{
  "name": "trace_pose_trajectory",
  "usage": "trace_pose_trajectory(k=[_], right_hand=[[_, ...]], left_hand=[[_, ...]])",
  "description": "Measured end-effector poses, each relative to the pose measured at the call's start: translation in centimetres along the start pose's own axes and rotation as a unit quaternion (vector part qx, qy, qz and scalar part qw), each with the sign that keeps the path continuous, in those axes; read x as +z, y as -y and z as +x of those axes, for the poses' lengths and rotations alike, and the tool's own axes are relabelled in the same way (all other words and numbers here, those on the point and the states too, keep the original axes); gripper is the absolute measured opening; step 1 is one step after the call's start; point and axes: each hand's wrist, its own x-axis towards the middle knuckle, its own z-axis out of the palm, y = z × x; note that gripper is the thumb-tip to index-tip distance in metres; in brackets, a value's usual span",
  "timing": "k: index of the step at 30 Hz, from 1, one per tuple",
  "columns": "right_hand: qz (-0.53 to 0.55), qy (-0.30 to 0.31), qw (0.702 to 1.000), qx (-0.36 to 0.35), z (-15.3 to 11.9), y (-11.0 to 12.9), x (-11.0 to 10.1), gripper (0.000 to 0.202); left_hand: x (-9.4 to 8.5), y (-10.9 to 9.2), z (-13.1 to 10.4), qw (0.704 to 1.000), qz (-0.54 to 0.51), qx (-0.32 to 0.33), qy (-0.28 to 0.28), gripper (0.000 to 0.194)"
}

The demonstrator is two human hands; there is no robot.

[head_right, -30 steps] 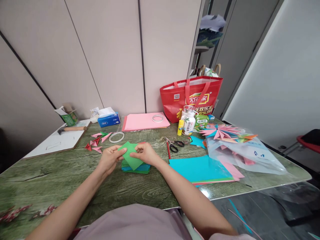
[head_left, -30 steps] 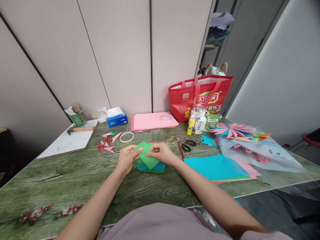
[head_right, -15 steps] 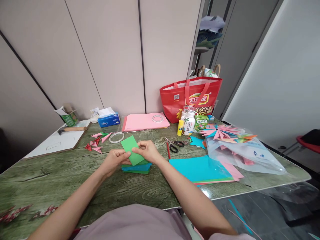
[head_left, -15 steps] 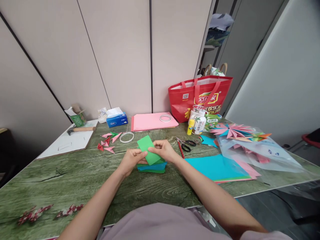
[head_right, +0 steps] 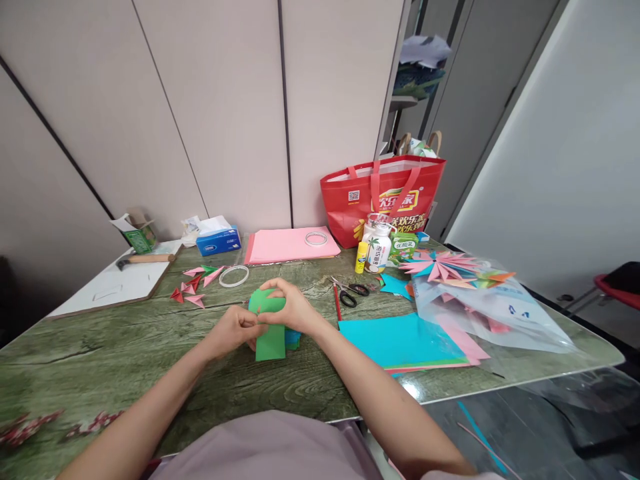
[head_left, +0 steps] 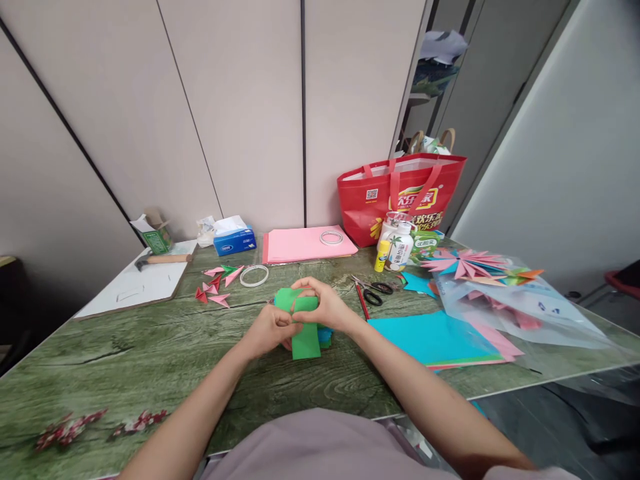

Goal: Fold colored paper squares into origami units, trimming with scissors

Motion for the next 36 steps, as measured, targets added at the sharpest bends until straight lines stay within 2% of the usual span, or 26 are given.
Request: trace_pose_trajectory(k=[6, 14, 19, 28, 32, 36], right_hand=[[-0.07, 0.039, 0.997, 0.0, -0.3, 0.4, 0.0, 0.044], [-0.011, 0.121, 0.992, -0.021, -0.4, 0.7, 0.2, 0.023], [-0.017, 0.14, 0.99, -0.009, -0.4, 0.3, 0.0, 0.015], [0.05, 0.172, 0.98, 0.091, 0.0, -0.1, -0.8, 0.019], [0.104, 0.187, 0.972, 0.101, 0.1, -0.1, -1.0, 0.025], [0.095, 0.17, 0.975, 0.105, 0.2, -0.4, -1.2, 0.028]], left_hand=[[0.0, 0.0, -0.2, 0.998, 0.032, -0.023, 0.045, 0.025], [-0.8, -0.4, -0.2, 0.992, 0.028, -0.031, 0.12, 0.027], [-1.1, -0.6, -0.5, 0.989, 0.054, -0.015, 0.139, 0.036], [-1.4, -1.1, -0.7, 0.984, 0.045, -0.019, 0.173, 0.043], [-1.6, -1.3, -0.7, 0.981, 0.049, -0.016, 0.188, 0.044], [-1.8, -1.3, -0.6, 0.979, 0.065, -0.004, 0.193, 0.044]])
